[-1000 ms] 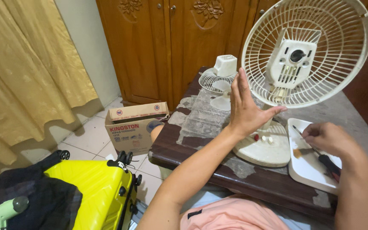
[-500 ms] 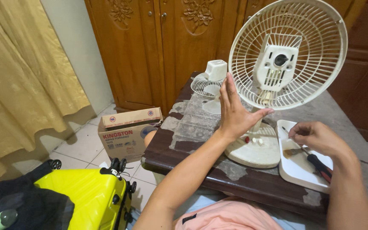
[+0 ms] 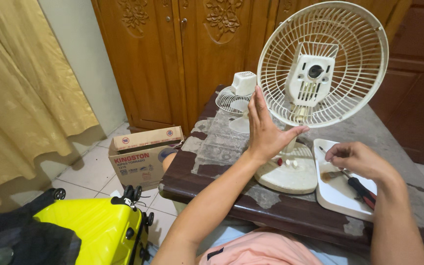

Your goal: The person attaches the front grille to a disassembled electric fan on a table, aligns it, and secures it using a screwdriver and screws. The person then picks up the rear grille.

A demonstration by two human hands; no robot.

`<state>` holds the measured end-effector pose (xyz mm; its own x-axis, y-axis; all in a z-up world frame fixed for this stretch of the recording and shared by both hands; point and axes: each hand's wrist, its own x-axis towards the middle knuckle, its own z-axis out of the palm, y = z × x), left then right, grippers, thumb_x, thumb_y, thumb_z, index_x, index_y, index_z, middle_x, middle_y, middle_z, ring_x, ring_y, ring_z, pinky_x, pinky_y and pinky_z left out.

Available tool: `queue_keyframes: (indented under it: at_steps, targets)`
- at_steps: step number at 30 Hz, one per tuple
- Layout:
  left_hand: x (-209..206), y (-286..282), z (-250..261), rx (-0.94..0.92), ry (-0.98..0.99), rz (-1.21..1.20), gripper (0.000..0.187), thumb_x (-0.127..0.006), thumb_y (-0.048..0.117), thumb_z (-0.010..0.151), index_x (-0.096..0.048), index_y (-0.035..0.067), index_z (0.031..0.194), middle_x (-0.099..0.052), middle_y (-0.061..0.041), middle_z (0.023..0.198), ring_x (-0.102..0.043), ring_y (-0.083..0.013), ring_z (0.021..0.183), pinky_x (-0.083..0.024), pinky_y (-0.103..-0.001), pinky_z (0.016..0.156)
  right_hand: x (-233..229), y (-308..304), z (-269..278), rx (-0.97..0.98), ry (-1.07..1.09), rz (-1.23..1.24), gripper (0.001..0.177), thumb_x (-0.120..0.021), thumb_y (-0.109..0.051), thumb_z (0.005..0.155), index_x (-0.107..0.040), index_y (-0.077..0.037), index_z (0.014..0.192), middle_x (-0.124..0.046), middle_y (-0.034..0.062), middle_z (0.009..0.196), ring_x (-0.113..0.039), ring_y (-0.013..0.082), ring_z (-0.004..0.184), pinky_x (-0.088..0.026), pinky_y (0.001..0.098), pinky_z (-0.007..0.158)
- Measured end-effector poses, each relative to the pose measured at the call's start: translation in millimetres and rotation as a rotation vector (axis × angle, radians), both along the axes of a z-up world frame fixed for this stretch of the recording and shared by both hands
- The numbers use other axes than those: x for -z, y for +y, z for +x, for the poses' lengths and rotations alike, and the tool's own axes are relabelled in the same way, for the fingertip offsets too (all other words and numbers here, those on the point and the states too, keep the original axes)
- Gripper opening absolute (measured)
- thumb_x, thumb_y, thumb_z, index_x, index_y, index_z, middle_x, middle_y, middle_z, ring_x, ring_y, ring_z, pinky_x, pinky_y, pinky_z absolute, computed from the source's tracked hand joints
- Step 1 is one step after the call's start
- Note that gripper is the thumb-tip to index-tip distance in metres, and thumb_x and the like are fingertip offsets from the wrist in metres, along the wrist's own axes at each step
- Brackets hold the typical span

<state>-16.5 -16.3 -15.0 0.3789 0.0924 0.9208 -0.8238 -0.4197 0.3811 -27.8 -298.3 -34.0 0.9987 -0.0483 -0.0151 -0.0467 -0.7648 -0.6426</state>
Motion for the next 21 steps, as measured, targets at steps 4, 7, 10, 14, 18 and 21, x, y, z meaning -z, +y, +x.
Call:
queue_keyframes:
  at_steps: [4,7,10,14,18,21]
  targets:
    - [0.5,0.0,-0.7,0.007,0.016,0.004,0.149,-0.093,0.049,0.067,0.007,-0.004,0.164,-0.019,-0.036,0.159,-0.031,-0.0500,0.148,-0.032,-0.056,0.123,4.0,-6.0,3.2,-0.130,-0.027,-0.001,0.021,-0.072,-0.007,0.086,-0.083,-0.002,0.104,-0.081,0.0131,0.093,-0.068,0.0209,0.083,-0.054,0.0379,0.077]
    - [-2.3,0.0,-0.1,0.021,0.013,0.005,0.149,-0.092,0.050,0.067,0.008,-0.005,0.163,-0.019,-0.036,0.158,-0.031,-0.0500,0.148,-0.032,-0.056,0.123,2.0,-6.0,3.6,-0.098,-0.025,-0.008,0.020,-0.072,-0.007,0.087,-0.081,-0.003,0.104,-0.081,0.0110,0.092,-0.069,0.0189,0.081,-0.054,0.0355,0.077]
    - [-0.7,1.0,-0.7,0.008,0.017,0.020,0.149,-0.093,0.049,0.068,0.009,-0.005,0.163,-0.017,-0.037,0.158,-0.029,-0.0509,0.148,-0.031,-0.057,0.123,4.6,-3.5,1.0,-0.048,-0.022,0.035,0.017,-0.072,-0.007,0.088,-0.076,-0.004,0.104,-0.078,0.0078,0.091,-0.067,0.0180,0.079,-0.053,0.0348,0.072]
    - [-1.6,0.3,-1.4,0.004,0.040,0.018,0.149,-0.093,0.050,0.067,0.008,-0.005,0.163,-0.019,-0.036,0.158,-0.031,-0.0497,0.148,-0.032,-0.056,0.123,2.2,-6.1,-0.6,-0.153,-0.056,0.140,0.016,-0.067,-0.002,0.085,-0.071,-0.001,0.101,-0.075,0.0081,0.085,-0.064,0.0170,0.074,-0.052,0.0338,0.066]
    - [-3.2,1.0,-3.1,0.009,0.040,0.012,0.149,-0.093,0.050,0.066,0.008,-0.005,0.163,-0.020,-0.036,0.158,-0.031,-0.0492,0.148,-0.033,-0.055,0.122,0.6,-3.4,-1.7,-0.130,-0.061,0.113,0.017,-0.068,-0.002,0.085,-0.075,0.001,0.100,-0.073,0.0096,0.081,-0.063,0.0167,0.072,-0.051,0.0335,0.064]
    - [-2.9,1.0,-3.1,0.000,0.019,0.015,0.149,-0.093,0.050,0.066,0.007,-0.005,0.163,-0.020,-0.035,0.158,-0.032,-0.0491,0.148,-0.034,-0.055,0.123,-0.7,-0.5,-4.2,-0.122,-0.049,0.129,0.017,-0.068,-0.003,0.086,-0.075,0.000,0.101,-0.073,0.0098,0.080,-0.062,0.0172,0.070,-0.050,0.0340,0.062]
